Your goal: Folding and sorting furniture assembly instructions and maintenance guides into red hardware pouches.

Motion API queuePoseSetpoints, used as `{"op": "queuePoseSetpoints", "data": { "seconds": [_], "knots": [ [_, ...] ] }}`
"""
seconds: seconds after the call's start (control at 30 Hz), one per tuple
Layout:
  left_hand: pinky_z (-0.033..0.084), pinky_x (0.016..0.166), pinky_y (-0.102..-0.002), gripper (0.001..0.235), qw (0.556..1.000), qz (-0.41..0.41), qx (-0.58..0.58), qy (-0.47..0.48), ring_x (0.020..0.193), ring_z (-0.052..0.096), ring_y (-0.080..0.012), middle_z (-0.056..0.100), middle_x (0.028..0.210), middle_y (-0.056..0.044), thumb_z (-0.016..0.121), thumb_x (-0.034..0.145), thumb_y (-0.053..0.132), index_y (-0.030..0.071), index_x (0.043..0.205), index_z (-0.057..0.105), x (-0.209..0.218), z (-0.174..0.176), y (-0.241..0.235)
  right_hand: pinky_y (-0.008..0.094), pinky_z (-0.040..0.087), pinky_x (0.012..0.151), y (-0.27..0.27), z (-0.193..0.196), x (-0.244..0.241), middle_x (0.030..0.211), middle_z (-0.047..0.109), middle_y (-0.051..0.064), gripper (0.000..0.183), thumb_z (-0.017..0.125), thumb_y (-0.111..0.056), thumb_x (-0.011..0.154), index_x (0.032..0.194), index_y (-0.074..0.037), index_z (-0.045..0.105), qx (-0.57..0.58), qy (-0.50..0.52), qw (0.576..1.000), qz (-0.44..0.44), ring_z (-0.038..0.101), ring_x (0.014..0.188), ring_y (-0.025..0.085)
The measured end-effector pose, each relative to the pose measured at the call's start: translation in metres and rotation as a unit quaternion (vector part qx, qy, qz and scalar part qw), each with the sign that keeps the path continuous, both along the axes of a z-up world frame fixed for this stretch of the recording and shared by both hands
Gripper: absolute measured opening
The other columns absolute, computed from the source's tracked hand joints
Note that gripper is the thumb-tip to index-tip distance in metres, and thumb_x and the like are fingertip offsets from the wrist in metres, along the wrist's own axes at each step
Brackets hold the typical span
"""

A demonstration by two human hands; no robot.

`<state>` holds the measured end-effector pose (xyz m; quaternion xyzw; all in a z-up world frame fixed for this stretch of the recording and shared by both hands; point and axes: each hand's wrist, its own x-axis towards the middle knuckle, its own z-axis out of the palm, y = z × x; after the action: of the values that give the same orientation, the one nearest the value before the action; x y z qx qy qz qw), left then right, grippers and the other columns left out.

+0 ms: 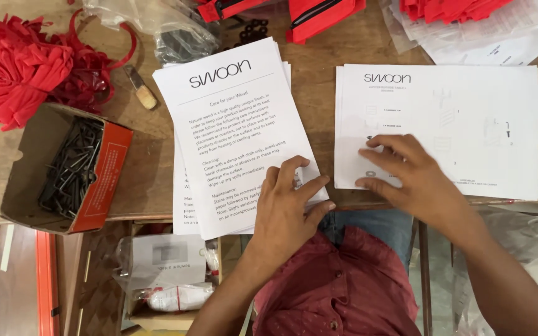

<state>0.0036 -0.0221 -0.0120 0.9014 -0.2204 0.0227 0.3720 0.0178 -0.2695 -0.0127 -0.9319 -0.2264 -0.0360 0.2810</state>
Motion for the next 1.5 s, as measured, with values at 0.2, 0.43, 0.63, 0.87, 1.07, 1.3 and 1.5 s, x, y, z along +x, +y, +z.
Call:
{"op": "queuePoseSetpoints", "data": {
  "seconds": [0.2,0.43,0.63,0.87,1.07,1.3,1.5],
  "knots": [
    [0.049,0.084,-0.043,0.032,1.0,0.012,-0.005,0.02,0.094,0.054,-0.0296,0.054,0.129,-0.009,0.086,0.077,0.021,0.012,0.107,0.078,0.002,0.002,-0.005,0.04,0.053,0.094,-0.037,-0.007,0.038,0.128,0.065,0.009,0.046,0.082,-0.027,0.084,0.124,-0.007,0.073,0.009,-0.031,0.993,-0.11,0.061,0.114,0.03],
    [0.049,0.08,-0.044,0.035,1.0,0.031,0.004,0.002,0.09,0.053,-0.028,0.055,0.125,-0.007,0.086,0.076,0.023,0.011,0.107,0.078,0.002,-0.002,-0.009,0.051,0.042,0.101,-0.054,-0.012,0.119,0.131,0.056,0.013,0.068,0.085,-0.039,0.078,0.134,-0.003,0.068,-0.083,-0.048,0.992,-0.083,0.047,0.118,0.038],
    [0.05,0.08,-0.044,0.036,0.999,0.029,0.015,0.025,0.093,0.054,-0.0283,0.055,0.127,-0.007,0.085,0.08,0.025,0.013,0.113,0.077,0.003,0.002,-0.006,0.052,0.036,0.106,-0.05,-0.013,0.126,0.13,0.053,0.01,0.057,0.084,-0.041,0.077,0.122,-0.007,0.073,-0.127,0.0,0.988,-0.09,0.043,0.123,0.036],
    [0.048,0.083,-0.047,0.052,0.999,0.011,0.038,0.016,0.101,0.052,-0.0334,0.05,0.128,-0.012,0.089,0.072,0.034,0.011,0.117,0.075,0.003,0.0,-0.005,0.054,0.037,0.104,-0.046,-0.018,0.111,0.132,0.054,0.009,0.052,0.081,-0.04,0.087,0.128,-0.009,0.073,-0.132,-0.097,0.982,-0.097,0.046,0.126,0.033],
    [0.049,0.083,-0.047,0.045,0.999,0.018,0.027,0.017,0.099,0.053,-0.0325,0.052,0.125,-0.011,0.088,0.073,0.032,0.013,0.113,0.076,0.004,0.002,-0.004,0.044,0.044,0.1,-0.062,-0.056,0.105,0.117,0.06,0.005,0.016,0.081,-0.005,0.094,0.105,-0.008,0.069,-0.076,-0.15,0.978,-0.123,0.048,0.114,0.03],
    [0.054,0.081,-0.041,0.03,0.998,0.052,-0.016,0.042,0.096,0.058,-0.0274,0.058,0.123,-0.006,0.083,0.084,0.026,0.015,0.111,0.077,0.004,0.001,-0.003,0.038,0.047,0.095,-0.062,-0.068,0.103,0.107,0.059,0.005,0.022,0.076,0.011,0.093,0.104,-0.006,0.067,-0.018,-0.167,0.977,-0.134,0.046,0.113,0.03],
    [0.051,0.084,-0.044,0.06,0.998,0.034,-0.008,0.059,0.098,0.054,-0.0303,0.052,0.126,-0.012,0.086,0.076,0.027,0.007,0.128,0.066,0.002,0.004,-0.007,0.037,0.047,0.095,-0.065,-0.073,0.104,0.108,0.059,0.006,0.019,0.078,0.008,0.097,0.104,-0.005,0.066,0.004,-0.17,0.977,-0.126,0.047,0.115,0.029]
  ]
}}
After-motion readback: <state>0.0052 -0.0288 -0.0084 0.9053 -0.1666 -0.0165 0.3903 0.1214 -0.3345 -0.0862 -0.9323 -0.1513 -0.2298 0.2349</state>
